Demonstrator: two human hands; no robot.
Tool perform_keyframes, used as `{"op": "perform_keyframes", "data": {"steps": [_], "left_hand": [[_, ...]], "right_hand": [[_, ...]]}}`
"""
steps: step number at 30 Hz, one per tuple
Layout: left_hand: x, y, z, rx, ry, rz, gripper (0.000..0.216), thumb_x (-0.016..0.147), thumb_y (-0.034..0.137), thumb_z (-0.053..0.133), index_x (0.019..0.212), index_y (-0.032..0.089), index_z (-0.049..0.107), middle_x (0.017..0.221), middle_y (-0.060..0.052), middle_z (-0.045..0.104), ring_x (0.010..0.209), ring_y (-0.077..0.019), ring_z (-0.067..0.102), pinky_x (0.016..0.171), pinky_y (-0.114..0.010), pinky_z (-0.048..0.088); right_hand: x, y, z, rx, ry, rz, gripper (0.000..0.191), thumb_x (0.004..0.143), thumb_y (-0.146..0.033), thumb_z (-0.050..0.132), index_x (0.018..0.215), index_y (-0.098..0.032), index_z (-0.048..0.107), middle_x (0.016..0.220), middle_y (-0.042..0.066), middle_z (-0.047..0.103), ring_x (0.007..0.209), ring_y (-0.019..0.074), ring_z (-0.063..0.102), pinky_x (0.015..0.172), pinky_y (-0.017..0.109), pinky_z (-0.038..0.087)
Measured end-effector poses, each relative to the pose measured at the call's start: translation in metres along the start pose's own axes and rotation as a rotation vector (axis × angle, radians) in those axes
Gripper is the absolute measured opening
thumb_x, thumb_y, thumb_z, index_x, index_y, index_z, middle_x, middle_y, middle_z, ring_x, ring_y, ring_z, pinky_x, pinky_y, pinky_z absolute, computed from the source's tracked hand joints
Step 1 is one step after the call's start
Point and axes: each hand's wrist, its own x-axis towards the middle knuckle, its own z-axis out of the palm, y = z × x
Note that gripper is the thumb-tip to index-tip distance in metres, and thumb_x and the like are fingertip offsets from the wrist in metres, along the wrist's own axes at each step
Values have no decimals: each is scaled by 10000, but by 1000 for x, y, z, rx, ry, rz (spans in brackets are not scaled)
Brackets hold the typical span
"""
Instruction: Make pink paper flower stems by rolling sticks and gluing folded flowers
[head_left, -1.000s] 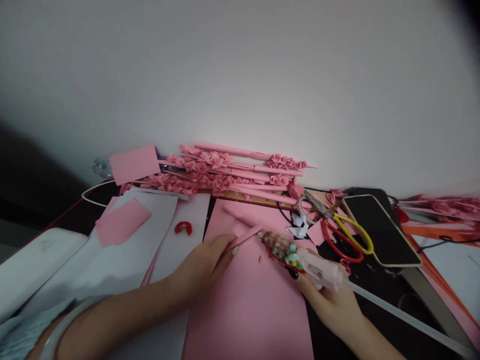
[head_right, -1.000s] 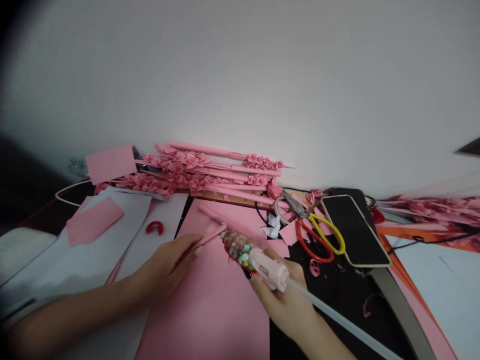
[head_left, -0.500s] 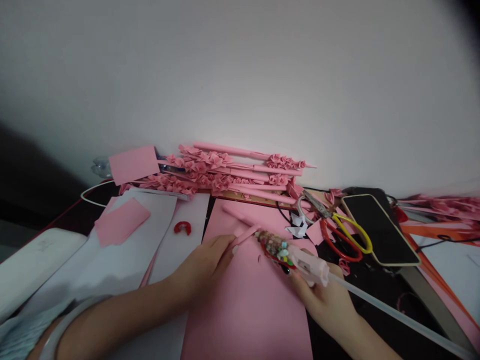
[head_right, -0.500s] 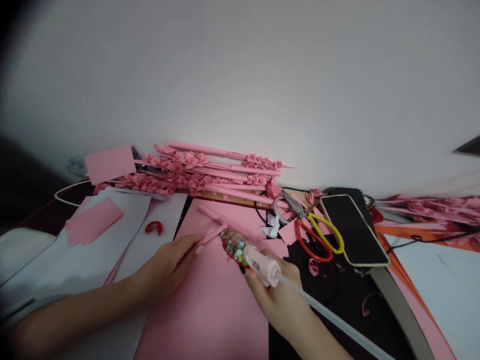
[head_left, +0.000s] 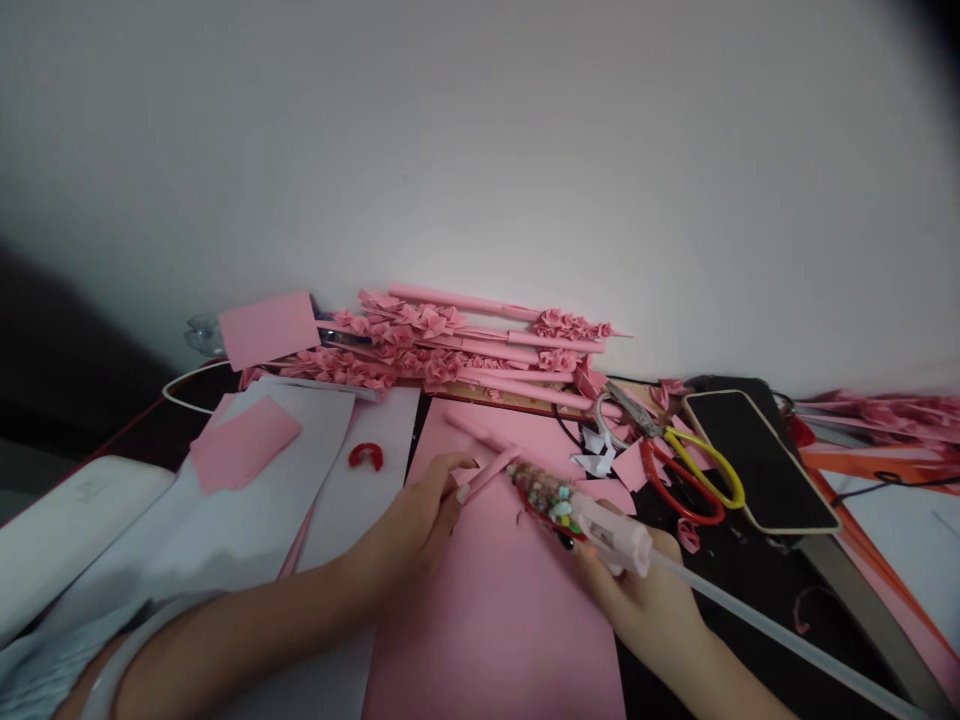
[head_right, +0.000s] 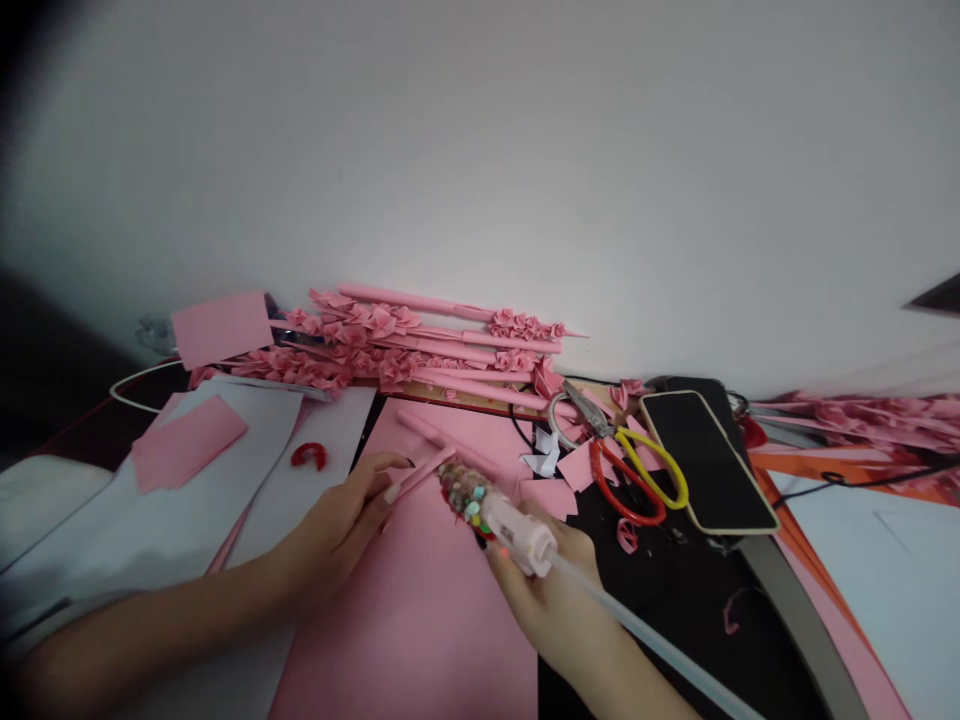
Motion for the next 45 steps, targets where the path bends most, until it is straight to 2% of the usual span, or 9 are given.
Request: {"op": "perform_keyframes", "data": {"steps": [7, 16, 22, 28, 31, 33, 37, 41, 45], "left_hand": [[-1, -4, 3, -89, -12, 26, 214, 927, 337, 256, 1054, 196, 357, 632, 51, 424, 552, -132, 421, 523, -245, 313], [-1, -5, 3, -125, -13, 17, 105, 918, 271, 280, 956, 207, 353, 642, 52, 411, 568, -126, 415, 533, -241, 309], [-1, -6, 3, -127, -19, 23, 116, 922, 288, 270, 952, 204, 344, 629, 53, 401, 567, -127, 412, 535, -244, 303], [-1, -5, 0, -102, -28, 73, 90, 913, 273, 306, 937, 199, 351, 610, 68, 370, 534, -110, 361, 514, -234, 267], [-1, -7, -1, -123, -29, 108, 96, 881, 249, 394, 947, 200, 346, 607, 82, 333, 523, -95, 321, 504, -219, 248], [-1, -8, -1, -189, -34, 100, 133, 870, 238, 417, 968, 206, 332, 599, 91, 304, 508, -85, 298, 490, -204, 240], [1, -11, 1, -398, -70, 63, 141, 896, 282, 387, 994, 221, 306, 590, 96, 322, 477, -70, 304, 438, -165, 240], [2, -14, 3, -560, -151, 35, 159, 911, 338, 378, 995, 230, 296, 667, 73, 482, 406, -37, 306, 372, -142, 245], [0, -16, 5, -652, -172, 75, 146, 922, 349, 376, 984, 227, 325, 706, 63, 518, 384, -16, 330, 367, -134, 267]], "right_hand": [[-1, 2, 2, -29, -55, -45, 169, 833, -235, 467, 682, -179, 515, 563, 6, 537, 448, 129, 531, 423, 223, 407], [1, 1, 0, -29, -21, -22, 165, 819, -239, 478, 668, -186, 519, 537, -2, 545, 426, 128, 531, 412, 217, 414], [6, 10, -9, -167, 203, 20, 181, 825, -279, 482, 684, -194, 557, 522, 13, 574, 451, 169, 563, 439, 247, 456], [8, 13, -15, -218, 237, 54, 325, 853, -305, 459, 542, -213, 467, 424, -18, 487, 381, 140, 483, 397, 239, 399], [7, 19, -14, -206, 258, 82, 228, 838, -300, 498, 636, -201, 536, 499, -6, 556, 447, 154, 539, 434, 241, 425], [7, 25, -15, -213, 277, 104, 134, 820, -306, 531, 801, -189, 593, 622, 19, 633, 537, 177, 600, 487, 251, 455], [12, 37, -21, -352, 273, 173, 235, 816, -332, 523, 1002, -198, 574, 858, 69, 675, 742, 233, 646, 600, 294, 476], [19, 45, -26, -528, 217, 184, 382, 732, -365, 594, 1057, -180, 518, 936, 103, 643, 818, 283, 628, 618, 340, 474], [21, 45, -22, -585, 116, 175, 421, 709, -301, 584, 1100, -170, 503, 1039, 123, 592, 944, 315, 579, 709, 420, 469]]}}
